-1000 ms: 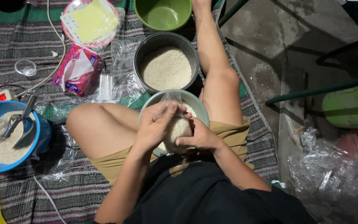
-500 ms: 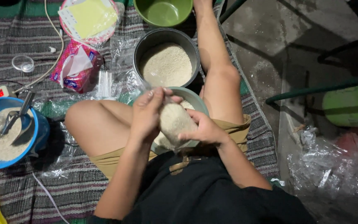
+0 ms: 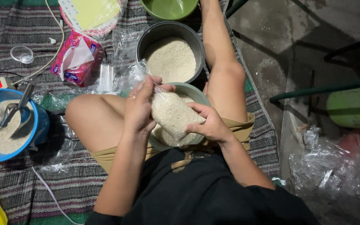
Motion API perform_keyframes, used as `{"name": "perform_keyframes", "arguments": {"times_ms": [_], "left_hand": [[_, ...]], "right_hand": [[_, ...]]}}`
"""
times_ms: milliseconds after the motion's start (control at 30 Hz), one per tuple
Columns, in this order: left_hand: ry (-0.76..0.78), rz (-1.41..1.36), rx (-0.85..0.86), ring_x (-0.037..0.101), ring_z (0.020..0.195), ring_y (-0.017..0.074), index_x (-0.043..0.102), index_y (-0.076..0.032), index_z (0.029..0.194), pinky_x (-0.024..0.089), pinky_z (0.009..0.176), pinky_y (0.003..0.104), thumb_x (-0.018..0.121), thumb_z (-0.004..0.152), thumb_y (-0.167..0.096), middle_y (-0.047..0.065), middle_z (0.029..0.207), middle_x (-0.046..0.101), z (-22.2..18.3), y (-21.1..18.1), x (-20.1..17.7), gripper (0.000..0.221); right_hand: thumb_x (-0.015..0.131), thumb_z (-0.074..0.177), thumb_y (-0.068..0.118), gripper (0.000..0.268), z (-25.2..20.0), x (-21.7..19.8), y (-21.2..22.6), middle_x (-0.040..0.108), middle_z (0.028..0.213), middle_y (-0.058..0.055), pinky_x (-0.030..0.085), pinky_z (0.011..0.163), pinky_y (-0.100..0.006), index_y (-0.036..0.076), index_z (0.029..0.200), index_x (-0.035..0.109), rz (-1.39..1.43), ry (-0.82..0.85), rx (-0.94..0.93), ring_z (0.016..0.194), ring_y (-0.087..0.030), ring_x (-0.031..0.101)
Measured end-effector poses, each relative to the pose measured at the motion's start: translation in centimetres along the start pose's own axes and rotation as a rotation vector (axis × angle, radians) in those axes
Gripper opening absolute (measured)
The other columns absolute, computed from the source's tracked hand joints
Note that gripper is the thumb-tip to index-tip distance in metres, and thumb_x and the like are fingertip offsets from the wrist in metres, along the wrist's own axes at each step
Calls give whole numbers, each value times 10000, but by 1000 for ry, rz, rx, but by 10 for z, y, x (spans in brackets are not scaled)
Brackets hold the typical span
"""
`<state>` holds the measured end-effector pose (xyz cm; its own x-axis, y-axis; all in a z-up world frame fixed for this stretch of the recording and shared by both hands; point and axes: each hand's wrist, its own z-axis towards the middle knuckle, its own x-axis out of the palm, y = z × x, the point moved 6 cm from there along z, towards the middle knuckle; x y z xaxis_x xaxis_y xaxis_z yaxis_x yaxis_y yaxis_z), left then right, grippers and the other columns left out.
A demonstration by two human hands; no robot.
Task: A person sitting on the floor measures rice from a pot and fills small plastic bags.
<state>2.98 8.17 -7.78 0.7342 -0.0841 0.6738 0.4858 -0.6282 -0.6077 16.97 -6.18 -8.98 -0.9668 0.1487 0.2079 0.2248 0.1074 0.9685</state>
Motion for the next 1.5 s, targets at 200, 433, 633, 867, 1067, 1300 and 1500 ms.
{"name": "perform_keyframes", "arguments": {"times_ms": [200,433,633,867,1067,1300,1500], "left_hand": [[16,7,-2,775,902,416,627,30,1063,661,754,540,609,1026,-312,287,886,751,-1,-7,6,344],[18,-27,5,772,905,431,642,29,1047,654,767,567,629,1014,-313,291,882,749,0,-11,3,345],[-37,-55,94,775,929,407,632,37,1075,655,806,563,604,1026,-286,273,900,755,-1,-34,0,329],[-61,-141,106,773,924,412,645,18,1064,647,828,587,613,1023,-286,269,905,760,-7,-26,-1,309],[-67,-160,99,772,928,406,652,15,1067,649,833,585,609,1026,-289,267,918,760,-3,-24,-5,310],[-38,-199,104,765,978,407,658,-12,1075,639,882,605,585,1037,-295,258,936,762,1,-24,-12,295],[-32,-213,123,767,995,382,684,-48,1039,637,903,596,566,1044,-323,228,937,771,11,-25,-30,299]], "right_hand": [[704,910,500,740,-2,12,-5,734,1209,-128,561,978,-385,-2,1435,561,231,38,14,1103,-148,681],[832,864,247,522,-1,3,-4,747,1094,-64,557,886,-329,5,1301,681,-19,18,25,954,-113,633],[657,1025,247,280,-1,6,-4,759,951,-64,569,818,-287,12,1159,730,18,-67,46,881,-88,620],[808,900,141,324,0,42,16,773,983,-163,609,786,-421,-54,1143,722,33,60,12,843,-206,695],[716,984,177,213,6,32,10,776,910,-131,617,761,-398,-26,1041,745,81,63,35,841,-165,700],[683,1016,260,328,3,31,17,744,769,-107,591,772,-357,-5,849,781,-43,26,75,770,-138,656],[616,1057,313,408,-1,24,4,776,787,-109,564,830,-323,-3,856,778,-83,4,74,805,-149,702]]}}
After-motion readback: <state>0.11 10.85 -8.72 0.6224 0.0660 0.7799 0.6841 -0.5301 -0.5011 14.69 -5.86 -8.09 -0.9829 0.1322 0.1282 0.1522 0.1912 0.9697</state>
